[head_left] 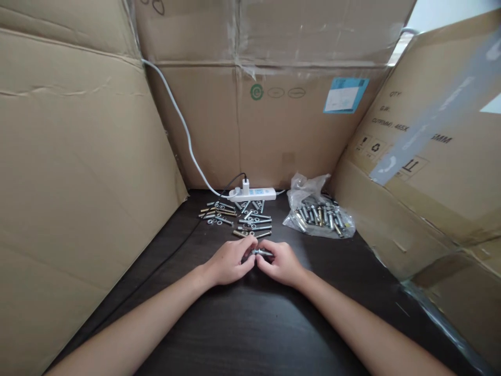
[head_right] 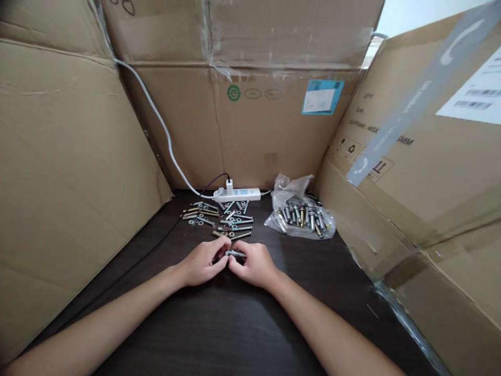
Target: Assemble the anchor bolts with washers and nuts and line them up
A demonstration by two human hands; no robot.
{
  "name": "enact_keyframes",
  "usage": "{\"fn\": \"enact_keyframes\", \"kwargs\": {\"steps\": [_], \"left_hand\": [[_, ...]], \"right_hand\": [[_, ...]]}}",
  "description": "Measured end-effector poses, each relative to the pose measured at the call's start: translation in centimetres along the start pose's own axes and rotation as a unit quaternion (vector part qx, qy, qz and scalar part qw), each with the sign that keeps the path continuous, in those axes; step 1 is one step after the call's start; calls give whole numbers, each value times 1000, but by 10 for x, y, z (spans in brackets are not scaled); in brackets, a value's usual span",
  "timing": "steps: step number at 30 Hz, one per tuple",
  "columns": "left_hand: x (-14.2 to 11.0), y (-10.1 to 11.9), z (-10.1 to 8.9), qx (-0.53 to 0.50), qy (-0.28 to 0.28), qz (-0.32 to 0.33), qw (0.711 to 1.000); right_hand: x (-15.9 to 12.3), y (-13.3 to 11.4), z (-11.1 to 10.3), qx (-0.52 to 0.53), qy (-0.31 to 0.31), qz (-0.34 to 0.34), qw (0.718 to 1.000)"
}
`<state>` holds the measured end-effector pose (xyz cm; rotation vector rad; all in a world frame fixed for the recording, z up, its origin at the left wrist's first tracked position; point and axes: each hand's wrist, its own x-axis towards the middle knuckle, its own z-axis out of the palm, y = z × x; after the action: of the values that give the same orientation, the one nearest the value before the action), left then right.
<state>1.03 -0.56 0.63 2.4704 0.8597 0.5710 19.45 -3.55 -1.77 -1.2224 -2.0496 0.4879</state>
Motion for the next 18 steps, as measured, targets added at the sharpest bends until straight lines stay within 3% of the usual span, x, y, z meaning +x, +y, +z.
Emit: {"fn": "enact_keyframes", "kwargs": {"steps": [18], "left_hand": [[2, -14, 11, 8, -3, 13, 1000]], "right_hand": [[-2, 4, 1, -22, -14, -4, 1000]]}}
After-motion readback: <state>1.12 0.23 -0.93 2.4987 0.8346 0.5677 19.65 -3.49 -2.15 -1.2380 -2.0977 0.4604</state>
